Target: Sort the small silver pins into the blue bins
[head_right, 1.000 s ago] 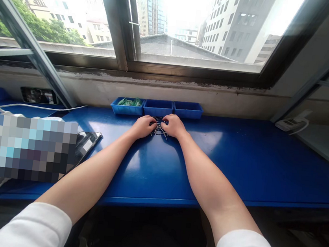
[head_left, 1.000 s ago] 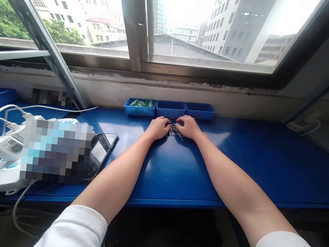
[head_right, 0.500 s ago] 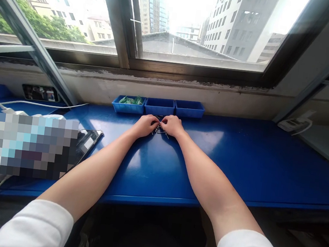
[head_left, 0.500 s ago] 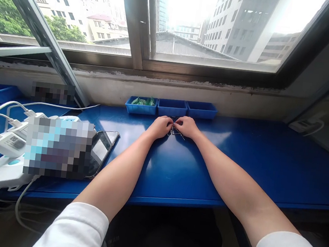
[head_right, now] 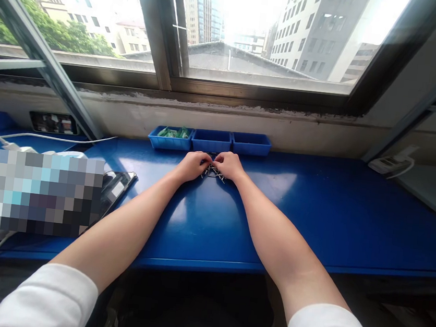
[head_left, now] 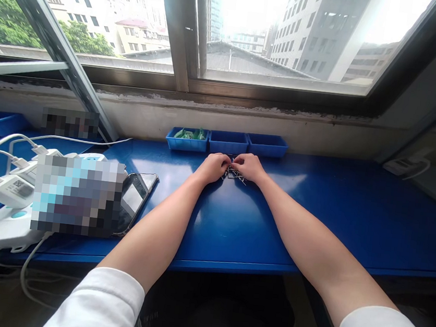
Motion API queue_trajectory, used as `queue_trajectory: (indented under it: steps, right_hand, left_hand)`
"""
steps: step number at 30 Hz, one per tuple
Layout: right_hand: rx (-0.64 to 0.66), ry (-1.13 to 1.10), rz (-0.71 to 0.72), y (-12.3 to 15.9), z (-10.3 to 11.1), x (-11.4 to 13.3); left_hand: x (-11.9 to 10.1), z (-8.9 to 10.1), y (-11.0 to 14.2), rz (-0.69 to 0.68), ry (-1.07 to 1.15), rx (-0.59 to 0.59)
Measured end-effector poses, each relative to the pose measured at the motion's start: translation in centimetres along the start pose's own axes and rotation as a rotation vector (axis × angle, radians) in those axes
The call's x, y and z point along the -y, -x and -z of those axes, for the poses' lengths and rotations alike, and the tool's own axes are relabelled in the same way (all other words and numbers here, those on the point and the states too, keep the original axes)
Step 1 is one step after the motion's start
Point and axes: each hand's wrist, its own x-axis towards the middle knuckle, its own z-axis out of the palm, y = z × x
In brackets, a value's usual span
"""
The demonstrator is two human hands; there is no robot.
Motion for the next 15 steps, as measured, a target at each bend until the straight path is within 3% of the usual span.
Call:
queue_trajectory:
  steps: [15]
  right_hand:
    - [-0.016, 0.025, 0.028, 0.19, -0.1, 0.1]
  left_hand:
    - [0.38, -0.29, -0.13, -0.002, 0.023, -0.008]
